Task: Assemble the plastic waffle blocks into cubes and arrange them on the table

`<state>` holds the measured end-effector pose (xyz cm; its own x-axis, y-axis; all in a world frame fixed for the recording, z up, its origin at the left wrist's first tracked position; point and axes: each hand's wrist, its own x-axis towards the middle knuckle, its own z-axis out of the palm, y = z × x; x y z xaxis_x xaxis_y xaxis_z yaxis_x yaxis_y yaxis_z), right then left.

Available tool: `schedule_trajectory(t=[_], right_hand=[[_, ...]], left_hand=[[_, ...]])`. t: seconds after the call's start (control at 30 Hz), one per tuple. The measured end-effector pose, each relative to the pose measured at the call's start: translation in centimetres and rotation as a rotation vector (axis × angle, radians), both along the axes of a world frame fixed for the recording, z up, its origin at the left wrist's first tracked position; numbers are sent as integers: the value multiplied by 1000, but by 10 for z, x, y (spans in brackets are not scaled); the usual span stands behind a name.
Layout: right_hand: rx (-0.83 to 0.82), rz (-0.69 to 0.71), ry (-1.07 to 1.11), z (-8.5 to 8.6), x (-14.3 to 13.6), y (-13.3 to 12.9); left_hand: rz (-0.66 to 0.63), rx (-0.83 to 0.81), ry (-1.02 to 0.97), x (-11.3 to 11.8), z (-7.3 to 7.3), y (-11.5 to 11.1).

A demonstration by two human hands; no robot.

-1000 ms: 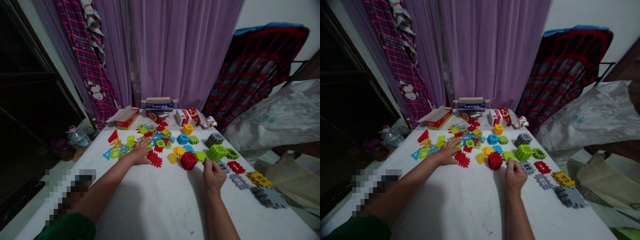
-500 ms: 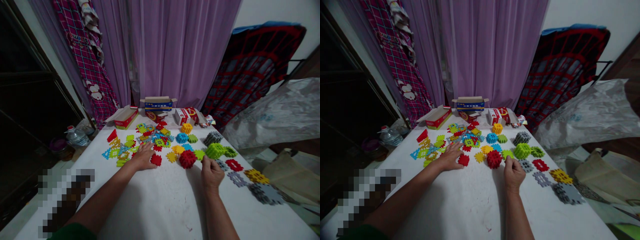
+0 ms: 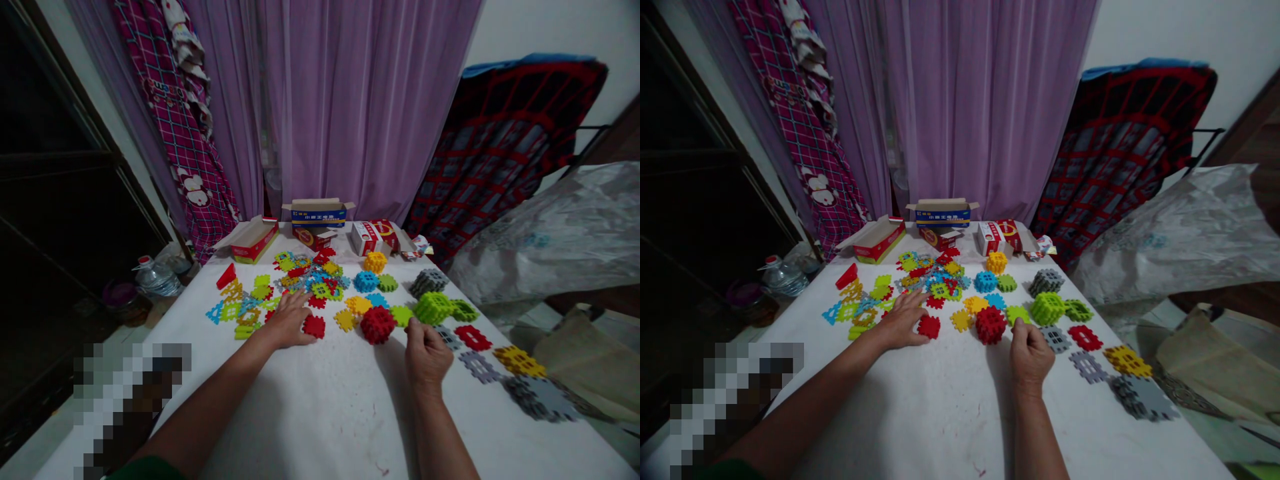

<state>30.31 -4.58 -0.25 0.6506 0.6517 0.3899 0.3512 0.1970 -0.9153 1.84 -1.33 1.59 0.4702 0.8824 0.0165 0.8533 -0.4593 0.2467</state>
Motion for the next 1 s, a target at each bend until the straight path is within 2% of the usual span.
schedule_trajectory(t=[0.23, 0.57, 0.73, 0.87, 1.0], right_hand=[[0, -4, -15, -2, 1, 1], [4, -6, -22, -4, 3, 1], [7, -21, -26, -3, 2, 1], [4, -21, -31, -2, 2, 0], [-21, -14, -34, -1, 2, -1]], left_hand=[[49, 77, -61, 0, -8, -8], [61, 58, -56, 3, -6, -7], [47, 105, -50, -1, -4, -5], [89, 170, -82, 0, 12, 16], [130, 223, -60, 18, 28, 68]])
